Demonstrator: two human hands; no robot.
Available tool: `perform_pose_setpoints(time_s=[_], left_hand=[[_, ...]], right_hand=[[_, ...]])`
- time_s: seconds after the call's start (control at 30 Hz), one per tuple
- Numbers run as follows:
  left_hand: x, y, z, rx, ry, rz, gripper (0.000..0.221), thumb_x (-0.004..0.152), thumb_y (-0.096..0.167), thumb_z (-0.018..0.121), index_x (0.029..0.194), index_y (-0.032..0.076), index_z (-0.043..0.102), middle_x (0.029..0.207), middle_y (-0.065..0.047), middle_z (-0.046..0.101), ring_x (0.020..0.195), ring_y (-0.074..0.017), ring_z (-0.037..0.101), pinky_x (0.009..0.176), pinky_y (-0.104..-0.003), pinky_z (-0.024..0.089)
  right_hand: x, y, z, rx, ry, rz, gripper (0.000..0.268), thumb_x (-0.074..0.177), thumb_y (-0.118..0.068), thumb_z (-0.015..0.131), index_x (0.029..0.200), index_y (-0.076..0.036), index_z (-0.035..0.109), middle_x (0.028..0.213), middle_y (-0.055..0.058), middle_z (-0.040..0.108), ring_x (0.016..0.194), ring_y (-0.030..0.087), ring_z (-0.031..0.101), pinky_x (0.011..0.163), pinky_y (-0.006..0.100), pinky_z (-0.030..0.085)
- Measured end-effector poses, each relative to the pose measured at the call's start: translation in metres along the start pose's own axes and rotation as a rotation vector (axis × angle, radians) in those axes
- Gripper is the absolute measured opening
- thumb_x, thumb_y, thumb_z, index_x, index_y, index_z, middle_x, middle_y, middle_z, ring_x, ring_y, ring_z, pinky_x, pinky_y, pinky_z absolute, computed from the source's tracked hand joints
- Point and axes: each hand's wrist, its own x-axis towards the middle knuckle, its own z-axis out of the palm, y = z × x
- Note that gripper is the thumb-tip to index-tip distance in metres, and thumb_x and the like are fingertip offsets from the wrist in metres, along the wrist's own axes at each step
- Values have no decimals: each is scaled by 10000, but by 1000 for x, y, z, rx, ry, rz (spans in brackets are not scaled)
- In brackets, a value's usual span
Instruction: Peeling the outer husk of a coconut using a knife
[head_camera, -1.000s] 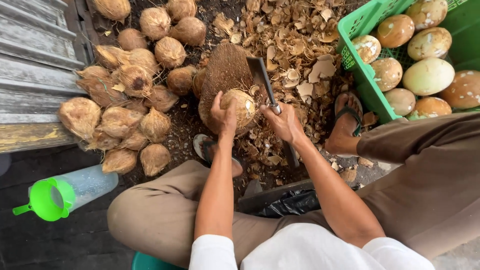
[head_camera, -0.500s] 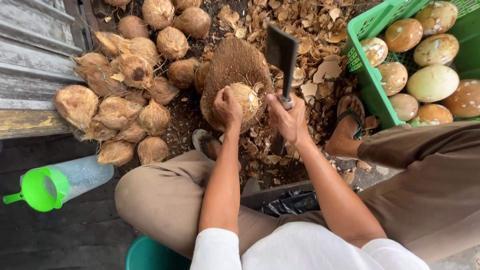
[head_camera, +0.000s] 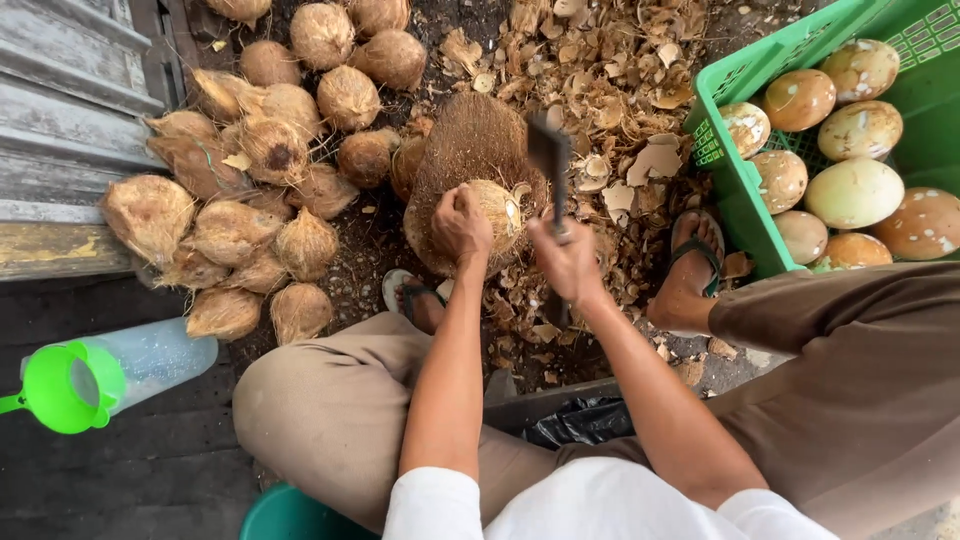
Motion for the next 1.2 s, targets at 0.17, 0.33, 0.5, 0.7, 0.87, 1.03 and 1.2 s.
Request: perform_pose_setpoints(time_s=[0.17,0.33,0.5,0.7,0.87,1.03,1.2], left_hand=[[7,-8,7,52,-20,14,438,966,490,399,985,198,725,959,-112,726,982,-342,699,809,-485,483],[15,-19,11,51,-18,27,492,985,541,331,997,230,712,1001,-104,724,1040,-336,686,843,-484,475],[4,-19,11,48,-69,4,462,968,457,367,1033,155,711,1032,-163,707,1075,-396,652,875,-525,471],[-2,-11,2,64,-59,-6,464,994,466,337,1030,176,697,993,-117,703,1049,-330,651,873,-481,469],[-3,-15,1,27,-61,52,435,987,497,375,1034,195,685,974,-100,695,968,-298,650,814,-460,466],[-20,3,-24,-30,-47,132,598,965,611,430,1117,87,674,1065,-208,697,1037,-379,640,846,-493,476],[-28,-18,-31,-144,-150,105,730,811,680,706,1233,89,639,1075,-192,684,996,-315,641,809,-462,510]], right_hand=[[-2,-30,4,-211,-130,158,364,1067,-263,558,737,-112,520,541,47,487,452,189,473,526,336,449],[1,-14,2,-208,-34,-63,407,1095,-354,536,753,-137,493,548,39,463,458,167,440,537,312,401],[3,14,-5,-300,-54,208,400,1024,-342,618,694,-133,534,518,43,502,453,182,445,538,338,417],[-3,-23,2,-215,40,-32,421,1080,-337,575,714,-146,489,521,16,443,454,166,397,542,302,382],[-3,51,-15,-460,-136,448,338,992,-287,598,710,-107,545,573,76,534,503,234,529,581,385,477],[2,14,-7,-292,-117,475,332,1019,-348,605,797,-107,549,639,91,562,558,234,559,627,388,510],[-12,12,-22,-420,-125,439,213,963,-269,649,910,-70,596,714,125,575,705,281,602,701,447,469]])
